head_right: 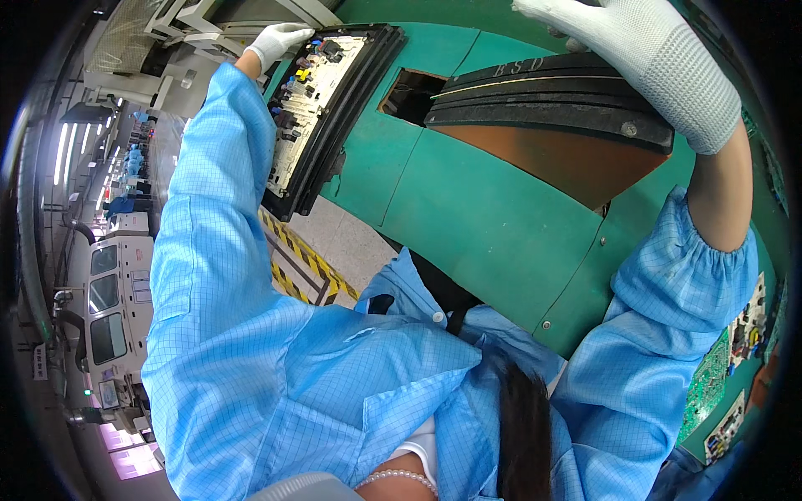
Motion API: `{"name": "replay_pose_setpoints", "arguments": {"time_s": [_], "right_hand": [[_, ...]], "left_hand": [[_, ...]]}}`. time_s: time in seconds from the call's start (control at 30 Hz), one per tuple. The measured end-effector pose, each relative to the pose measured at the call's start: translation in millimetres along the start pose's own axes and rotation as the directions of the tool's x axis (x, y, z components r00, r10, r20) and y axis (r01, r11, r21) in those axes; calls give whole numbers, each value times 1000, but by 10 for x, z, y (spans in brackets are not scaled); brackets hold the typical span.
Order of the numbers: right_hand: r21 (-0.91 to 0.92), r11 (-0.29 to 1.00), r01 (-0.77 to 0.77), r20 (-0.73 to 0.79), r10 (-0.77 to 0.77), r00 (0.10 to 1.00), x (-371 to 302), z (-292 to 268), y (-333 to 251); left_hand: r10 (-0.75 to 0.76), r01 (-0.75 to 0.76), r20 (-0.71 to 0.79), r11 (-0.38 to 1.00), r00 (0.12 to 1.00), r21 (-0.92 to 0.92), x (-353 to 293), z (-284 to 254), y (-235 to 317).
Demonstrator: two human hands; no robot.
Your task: Inspecting and sorting printed circuit boards at an assembly station.
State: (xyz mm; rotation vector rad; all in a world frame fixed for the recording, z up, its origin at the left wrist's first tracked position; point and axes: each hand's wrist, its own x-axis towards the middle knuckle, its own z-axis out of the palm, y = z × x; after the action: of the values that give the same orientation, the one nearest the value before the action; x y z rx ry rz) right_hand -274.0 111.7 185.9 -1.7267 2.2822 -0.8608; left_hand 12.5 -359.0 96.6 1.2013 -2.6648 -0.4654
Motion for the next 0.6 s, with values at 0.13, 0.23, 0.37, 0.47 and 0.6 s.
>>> {"name": "replay_pose_setpoints", "arguments": {"time_s": [0.13,0.23,0.37,0.47,0.6], "right_hand": [[-10,1000,14,-8,-14,1000,-14,14,3],[-10,1000,16,-11,-16,1000,-16,9,5],[-11,1000,19,-13,-19,1000,-11,8,14],[-9,1000,18,-15,-18,1000,-10,13,15],[-8,1000,18,-16,-18,1000,-10,8,10]], "left_hand": [[65,-64,22,997,998,-46,-74,21,6],[81,-81,55,997,995,-11,-105,-3,39],[67,-68,35,997,997,34,-107,17,38],[78,-78,36,997,996,-10,-89,27,-13],[109,-111,41,993,993,29,-32,38,-127]]}}
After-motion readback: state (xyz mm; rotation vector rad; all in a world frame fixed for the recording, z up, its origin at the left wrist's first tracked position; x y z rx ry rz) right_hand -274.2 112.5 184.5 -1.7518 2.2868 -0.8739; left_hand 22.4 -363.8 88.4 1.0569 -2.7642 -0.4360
